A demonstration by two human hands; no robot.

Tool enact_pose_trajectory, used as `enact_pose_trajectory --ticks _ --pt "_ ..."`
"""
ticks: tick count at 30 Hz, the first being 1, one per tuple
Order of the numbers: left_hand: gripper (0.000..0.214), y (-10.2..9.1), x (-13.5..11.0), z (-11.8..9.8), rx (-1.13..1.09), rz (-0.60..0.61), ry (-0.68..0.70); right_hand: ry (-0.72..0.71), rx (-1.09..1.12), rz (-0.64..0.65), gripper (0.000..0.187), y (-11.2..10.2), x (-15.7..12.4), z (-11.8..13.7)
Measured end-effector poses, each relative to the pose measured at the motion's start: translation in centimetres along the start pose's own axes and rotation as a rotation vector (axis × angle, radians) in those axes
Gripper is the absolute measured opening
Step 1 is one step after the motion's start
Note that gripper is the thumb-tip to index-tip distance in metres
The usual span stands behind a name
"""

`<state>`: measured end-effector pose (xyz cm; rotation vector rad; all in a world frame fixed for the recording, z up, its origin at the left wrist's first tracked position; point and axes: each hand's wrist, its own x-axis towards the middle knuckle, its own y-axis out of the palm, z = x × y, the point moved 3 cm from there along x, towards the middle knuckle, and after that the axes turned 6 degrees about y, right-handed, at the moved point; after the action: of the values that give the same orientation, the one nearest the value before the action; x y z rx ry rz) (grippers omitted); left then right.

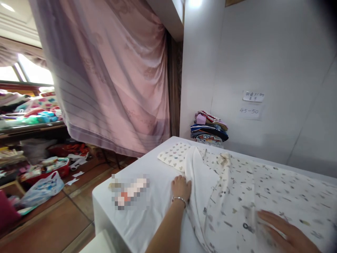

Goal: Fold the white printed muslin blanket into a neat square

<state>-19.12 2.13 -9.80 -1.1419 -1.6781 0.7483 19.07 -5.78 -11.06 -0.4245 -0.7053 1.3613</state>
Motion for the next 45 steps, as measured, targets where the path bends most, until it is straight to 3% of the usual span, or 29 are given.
enact_pose_trajectory --ticks 3,5,7,9,13,18,21,24,28,32,34,36,40,45 --pt "0.017 0.0 -0.1 -0.4 -0.118 0.012 0.018 0.008 0.02 0.419 0.047 6.8 3.5 6.2" --pt "0.015 -0.1 0.1 -0.1 -0.266 0.003 -0.047 -0.044 0.028 0.396 0.05 9.8 6.1 10.1" --pt "0.009 -0.2 0.3 0.5 -0.458 -0.021 -0.178 -0.089 -0.073 0.319 0.05 12.1 8.8 12.2" --pt "0.008 0.1 0.7 1.3 -0.707 -0.064 -0.334 -0.08 -0.242 0.239 0.05 13.6 11.3 12.3" --pt "0.02 1.1 1.3 2.6 -1.206 -0.123 -0.614 -0.048 -0.545 0.17 0.045 14.7 14.2 9.5" --pt "0.019 1.4 2.0 3.2 -1.636 0.029 -0.71 -0.096 -0.655 0.058 0.043 14.7 14.4 7.9" --pt "0.021 0.5 2.5 3.7 -1.846 -0.097 -0.681 -0.077 -0.64 0.064 0.048 14.1 14.6 7.9" --pt "0.018 -0.6 2.8 4.5 -1.742 -0.311 -0.591 0.004 -0.587 0.115 0.047 13.1 15.2 7.5" --pt "0.016 -2.3 2.2 3.8 -1.258 -0.445 -0.338 0.097 -0.423 0.141 0.024 12.1 15.5 7.2" --pt "0.017 -3.6 0.5 -0.5 -0.715 -0.338 0.212 0.103 0.013 0.134 0.023 12.1 14.4 9.2" --pt "0.019 -3.6 -0.7 -2.9 -0.561 -0.273 0.444 0.174 0.333 0.198 0.028 12.7 13.4 10.7" --pt "0.02 -3.3 -1.5 -4.8 -0.491 -0.233 0.589 0.25 0.596 0.28 0.032 13.8 12.3 12.2" --pt "0.018 -2.4 -2.2 -6.6 -0.486 -0.131 0.695 0.292 0.819 0.372 0.047 16.2 10.9 13.9" --pt "0.013 -2.0 -1.9 -6.4 -0.584 -0.027 0.567 0.229 0.787 0.296 0.057 17.3 10.6 13.6"
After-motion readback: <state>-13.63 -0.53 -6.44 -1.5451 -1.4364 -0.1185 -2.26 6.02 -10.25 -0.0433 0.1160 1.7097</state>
